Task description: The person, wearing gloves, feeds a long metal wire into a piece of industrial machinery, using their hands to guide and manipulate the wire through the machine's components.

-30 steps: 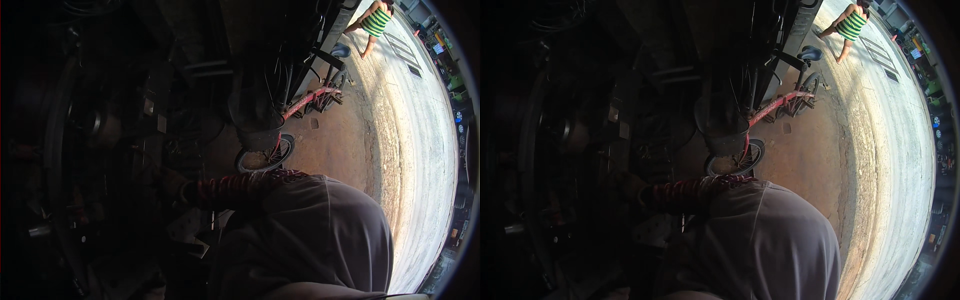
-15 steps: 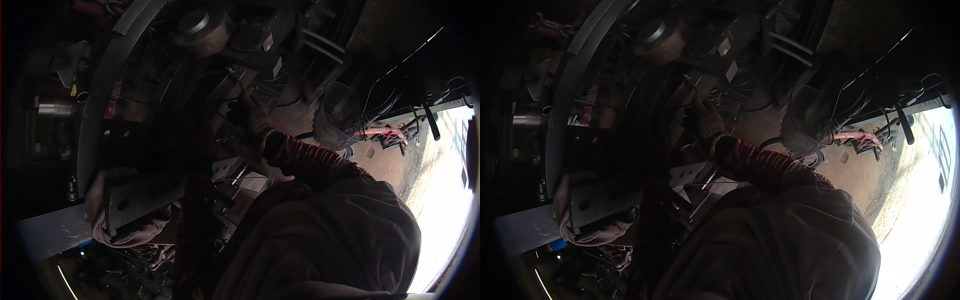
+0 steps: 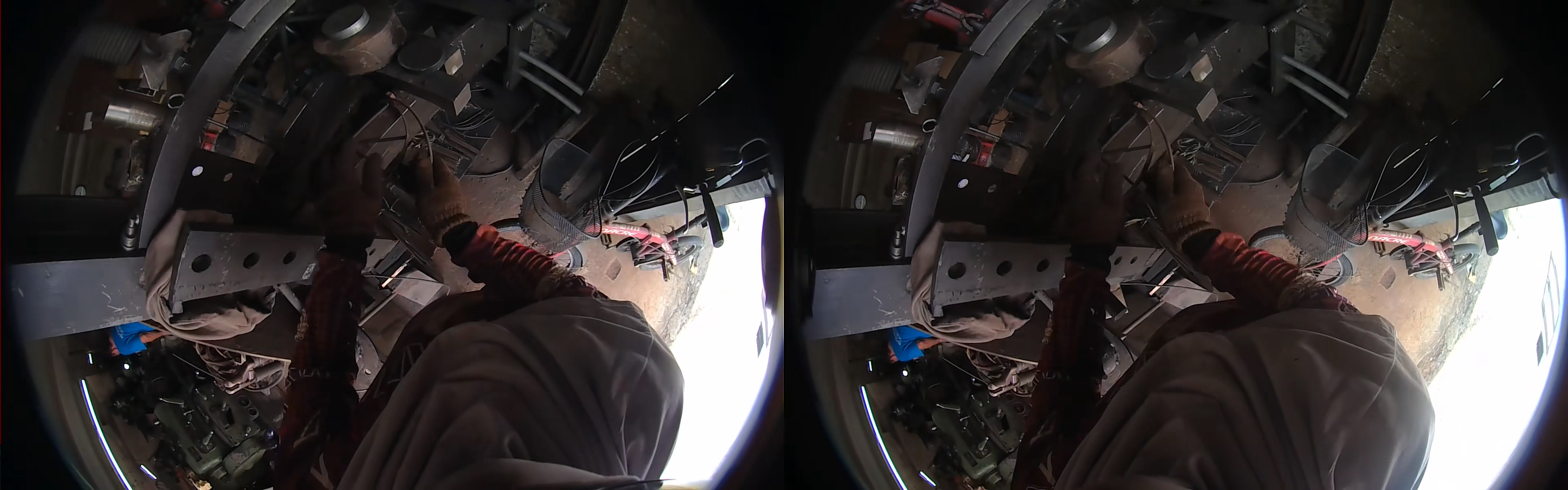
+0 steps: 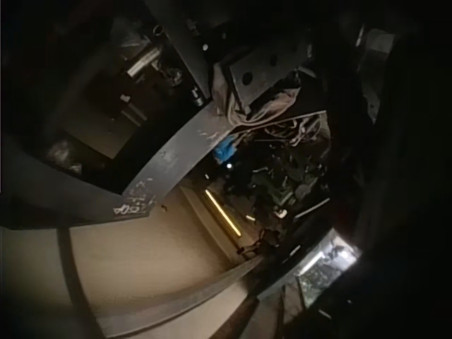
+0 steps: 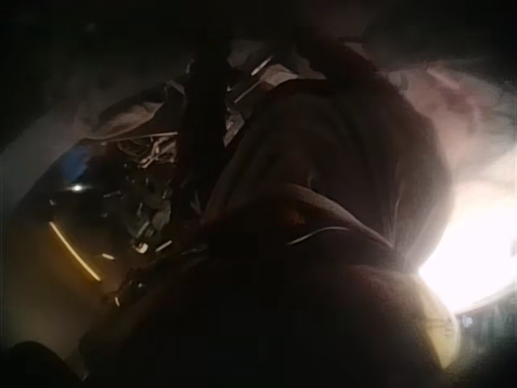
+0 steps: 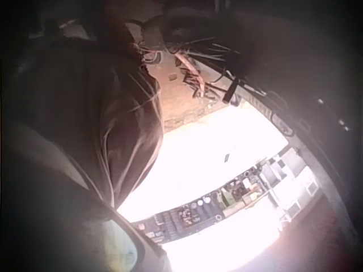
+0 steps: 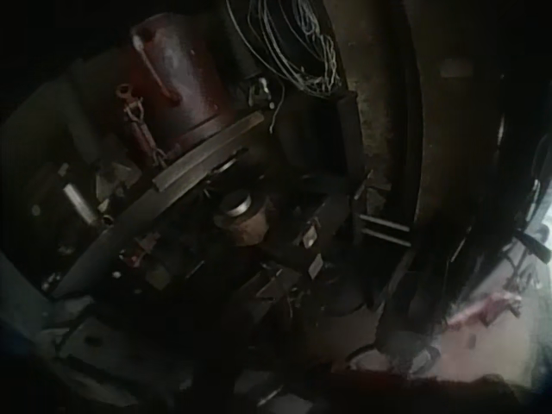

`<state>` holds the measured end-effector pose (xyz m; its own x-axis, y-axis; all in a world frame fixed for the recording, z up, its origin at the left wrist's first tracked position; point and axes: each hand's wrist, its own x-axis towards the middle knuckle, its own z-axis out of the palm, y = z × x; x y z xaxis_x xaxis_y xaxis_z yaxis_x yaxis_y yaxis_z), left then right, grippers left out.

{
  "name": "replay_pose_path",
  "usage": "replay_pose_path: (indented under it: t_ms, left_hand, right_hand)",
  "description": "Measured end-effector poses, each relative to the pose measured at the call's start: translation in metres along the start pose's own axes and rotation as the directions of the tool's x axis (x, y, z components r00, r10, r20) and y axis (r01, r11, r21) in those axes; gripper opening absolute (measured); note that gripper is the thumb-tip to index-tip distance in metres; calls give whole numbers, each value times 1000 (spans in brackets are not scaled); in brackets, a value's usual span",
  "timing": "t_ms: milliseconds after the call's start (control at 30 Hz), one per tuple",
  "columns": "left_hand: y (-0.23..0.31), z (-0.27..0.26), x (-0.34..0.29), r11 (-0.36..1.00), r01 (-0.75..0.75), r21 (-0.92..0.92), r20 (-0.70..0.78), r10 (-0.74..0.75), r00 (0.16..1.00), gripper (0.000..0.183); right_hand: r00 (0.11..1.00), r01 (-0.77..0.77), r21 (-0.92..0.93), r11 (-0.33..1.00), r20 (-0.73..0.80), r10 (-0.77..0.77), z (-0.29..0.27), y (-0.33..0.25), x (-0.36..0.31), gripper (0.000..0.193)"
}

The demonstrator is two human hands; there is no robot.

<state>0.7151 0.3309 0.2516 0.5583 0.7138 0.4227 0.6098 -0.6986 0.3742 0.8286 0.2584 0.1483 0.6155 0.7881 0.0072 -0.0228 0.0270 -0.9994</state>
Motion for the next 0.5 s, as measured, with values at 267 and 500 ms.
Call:
replay_pose_path:
  t_ms: [267,500]
  left_hand:
    - [54,5,-37,979,96,-178,115,-77,990,30]
    - [62,-49,-13,960,67,270,346,-162,924,20]
  right_hand:
    - [891,338,-385,859,425,-160,-55,-58,-55,50]
    - [775,503,-305,809,574,-265,-105,-145,-40,59]
